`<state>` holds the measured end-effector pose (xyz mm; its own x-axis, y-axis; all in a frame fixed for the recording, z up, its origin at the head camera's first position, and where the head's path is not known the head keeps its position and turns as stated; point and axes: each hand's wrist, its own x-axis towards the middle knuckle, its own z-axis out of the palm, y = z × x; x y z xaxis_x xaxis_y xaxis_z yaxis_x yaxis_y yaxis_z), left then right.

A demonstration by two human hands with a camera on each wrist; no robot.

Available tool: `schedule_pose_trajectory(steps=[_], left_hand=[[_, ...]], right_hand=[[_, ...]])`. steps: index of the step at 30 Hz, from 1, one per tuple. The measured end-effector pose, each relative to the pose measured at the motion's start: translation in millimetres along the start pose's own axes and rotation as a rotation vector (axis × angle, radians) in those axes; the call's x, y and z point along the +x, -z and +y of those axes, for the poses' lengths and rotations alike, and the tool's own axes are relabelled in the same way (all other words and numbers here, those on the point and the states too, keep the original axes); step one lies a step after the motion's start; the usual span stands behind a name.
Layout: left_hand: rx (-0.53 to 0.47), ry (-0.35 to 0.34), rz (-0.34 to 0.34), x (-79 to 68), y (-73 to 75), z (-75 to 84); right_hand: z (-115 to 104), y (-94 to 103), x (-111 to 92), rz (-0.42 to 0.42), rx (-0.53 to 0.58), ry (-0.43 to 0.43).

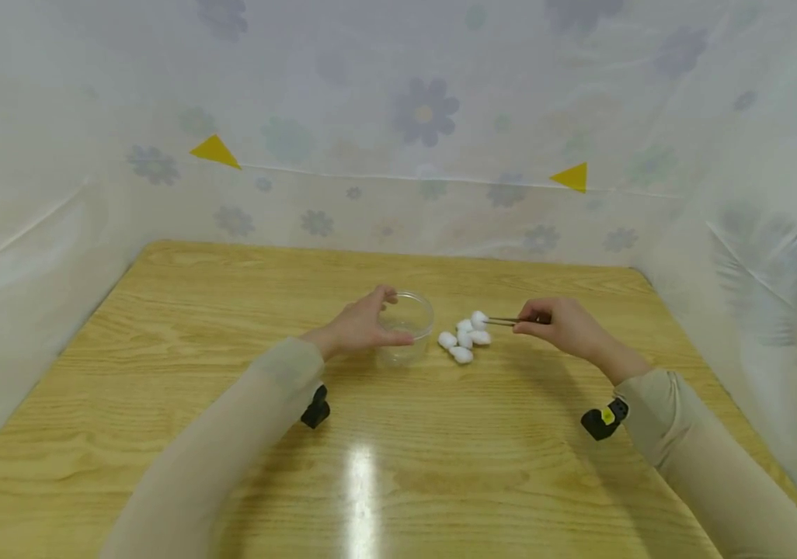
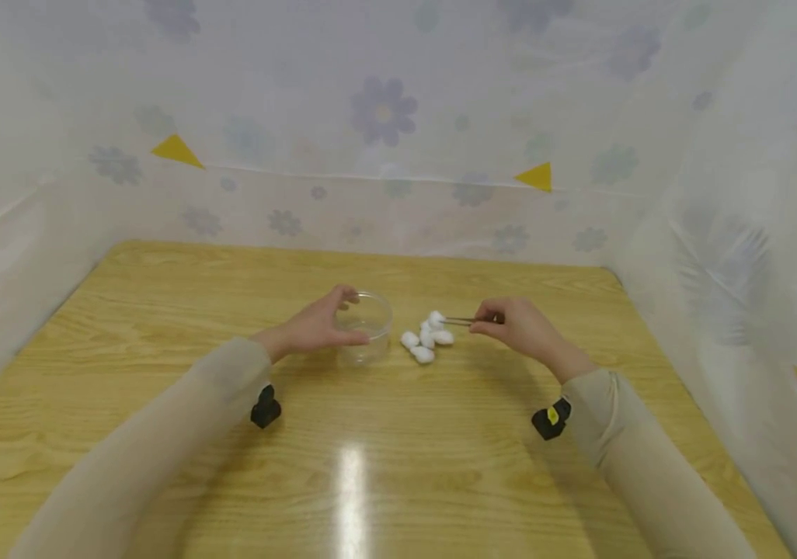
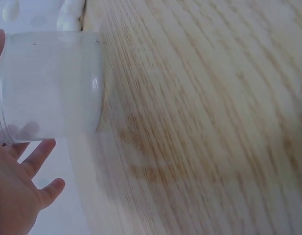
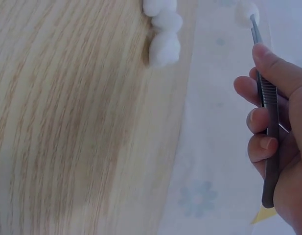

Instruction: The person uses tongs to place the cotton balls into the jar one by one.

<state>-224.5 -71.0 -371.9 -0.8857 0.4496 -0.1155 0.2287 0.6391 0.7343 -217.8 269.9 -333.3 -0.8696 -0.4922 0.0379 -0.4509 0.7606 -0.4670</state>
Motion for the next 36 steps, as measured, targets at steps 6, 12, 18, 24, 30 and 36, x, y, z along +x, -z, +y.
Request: schedule_pose_trajectory(steps=[6, 12, 18, 24, 30, 36], left_hand=[[0.000, -0.009, 0.004, 0.9, -0.9, -1.4], [-0.008, -0.005, 0.002, 1.5, -1.3, -1.1], [-0.007, -0.004, 0.000, 1.3, -1.2, 0.9], [-0.003, -0.006, -0.002, 1.6, -2.0, 1.2], [-0.005, -0.003, -0.001, 1.0, -1.8, 1.9], [-0.004, -0.007, 0.002, 2.0, -2.2, 1.5]], right_hand=[[-7.9, 6.2, 4.7, 0.017, -0.009, 0.019], [-14.3, 9.9, 12.2, 0.018, -0.019, 0.017], [-23.2, 11.8, 21.0, 0.003, -0.034, -0.008], [-35.0, 13.1, 30.2, -0.017, -0.031, -0.020], [-42.4, 10.1, 40.8, -0.018, -0.029, 0.007], [-50.1, 5.8, 48.6, -0.009, -0.020, 0.030]])
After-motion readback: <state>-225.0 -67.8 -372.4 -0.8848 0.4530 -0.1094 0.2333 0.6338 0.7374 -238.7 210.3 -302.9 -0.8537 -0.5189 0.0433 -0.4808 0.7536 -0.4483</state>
